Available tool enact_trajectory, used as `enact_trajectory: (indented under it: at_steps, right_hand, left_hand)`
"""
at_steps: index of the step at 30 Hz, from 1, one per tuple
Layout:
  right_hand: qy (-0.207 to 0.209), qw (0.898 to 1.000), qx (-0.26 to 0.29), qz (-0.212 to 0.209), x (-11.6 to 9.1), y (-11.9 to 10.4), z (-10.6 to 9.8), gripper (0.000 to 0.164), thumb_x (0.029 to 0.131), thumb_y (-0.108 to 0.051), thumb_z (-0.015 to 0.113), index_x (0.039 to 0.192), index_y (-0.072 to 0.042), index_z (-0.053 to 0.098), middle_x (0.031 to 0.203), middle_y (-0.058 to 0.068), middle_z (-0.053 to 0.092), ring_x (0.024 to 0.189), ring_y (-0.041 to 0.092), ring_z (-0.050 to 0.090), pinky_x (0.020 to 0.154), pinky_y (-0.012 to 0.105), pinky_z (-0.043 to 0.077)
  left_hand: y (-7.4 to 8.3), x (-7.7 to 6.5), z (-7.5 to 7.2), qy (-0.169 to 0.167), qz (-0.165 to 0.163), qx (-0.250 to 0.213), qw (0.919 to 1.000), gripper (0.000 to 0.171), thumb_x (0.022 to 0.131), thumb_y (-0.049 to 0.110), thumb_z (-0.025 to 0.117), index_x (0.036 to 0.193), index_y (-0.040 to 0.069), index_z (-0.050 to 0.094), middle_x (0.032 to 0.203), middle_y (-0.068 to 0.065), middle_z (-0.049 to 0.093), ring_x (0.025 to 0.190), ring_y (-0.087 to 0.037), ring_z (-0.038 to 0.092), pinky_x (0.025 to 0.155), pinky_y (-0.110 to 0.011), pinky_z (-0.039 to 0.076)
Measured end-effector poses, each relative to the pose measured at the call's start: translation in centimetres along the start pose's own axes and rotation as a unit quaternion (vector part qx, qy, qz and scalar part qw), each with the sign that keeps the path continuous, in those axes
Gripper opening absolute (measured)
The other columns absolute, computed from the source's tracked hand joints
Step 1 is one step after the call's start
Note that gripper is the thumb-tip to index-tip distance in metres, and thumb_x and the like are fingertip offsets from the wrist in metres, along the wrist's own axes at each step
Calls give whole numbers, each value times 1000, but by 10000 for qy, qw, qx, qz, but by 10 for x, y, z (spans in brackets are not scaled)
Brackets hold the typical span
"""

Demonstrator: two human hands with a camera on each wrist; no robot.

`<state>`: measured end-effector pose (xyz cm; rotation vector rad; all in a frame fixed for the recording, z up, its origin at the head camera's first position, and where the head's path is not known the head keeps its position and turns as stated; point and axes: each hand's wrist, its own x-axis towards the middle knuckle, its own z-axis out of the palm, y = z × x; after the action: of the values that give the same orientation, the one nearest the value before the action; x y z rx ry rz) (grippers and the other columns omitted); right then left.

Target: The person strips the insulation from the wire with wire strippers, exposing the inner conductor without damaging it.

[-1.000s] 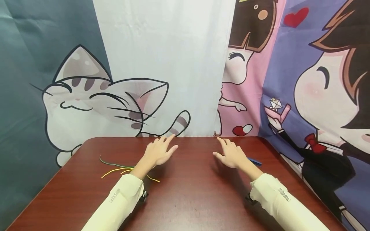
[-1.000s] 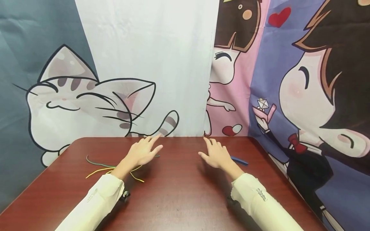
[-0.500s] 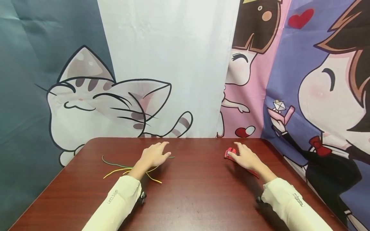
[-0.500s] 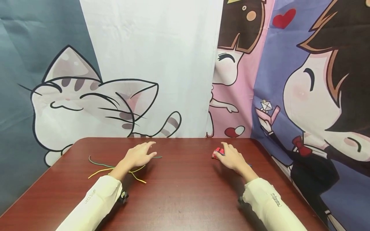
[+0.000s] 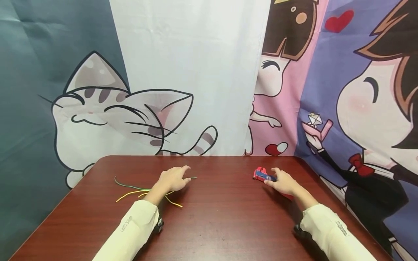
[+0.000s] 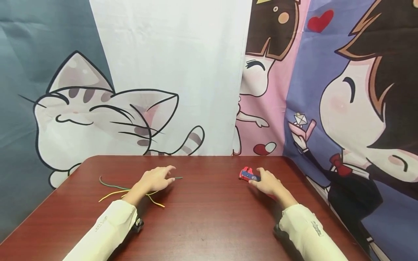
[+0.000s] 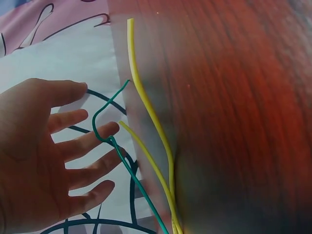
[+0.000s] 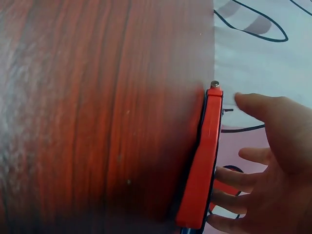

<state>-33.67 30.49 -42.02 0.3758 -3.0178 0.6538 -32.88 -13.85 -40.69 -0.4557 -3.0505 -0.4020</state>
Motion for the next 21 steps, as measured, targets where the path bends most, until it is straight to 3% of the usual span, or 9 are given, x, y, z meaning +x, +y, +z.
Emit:
enact_trajectory:
  at_steps: [10, 21]
  right_hand:
    - [-92, 9997, -217, -100, -2, 12, -1, 59, 77, -25, 82, 122, 6, 57, 115, 30, 63, 106, 45, 59, 87, 63, 45]
    - [-78, 9998, -162, -109, 1, 21, 1, 53, 75, -15, 83, 114, 13, 61, 106, 28, 65, 98, 41, 62, 90, 58, 46]
  left_hand:
    - [0, -1, 5, -110, -125, 55, 9998, 40, 93, 37, 64, 131, 24, 61, 105, 4, 70, 104, -27, 65, 80, -54, 48]
    - [-2, -4, 9, -101, -190, 152, 9997, 26, 92, 34, 67, 116, 24, 69, 108, -2, 69, 103, -31, 65, 79, -53, 47]
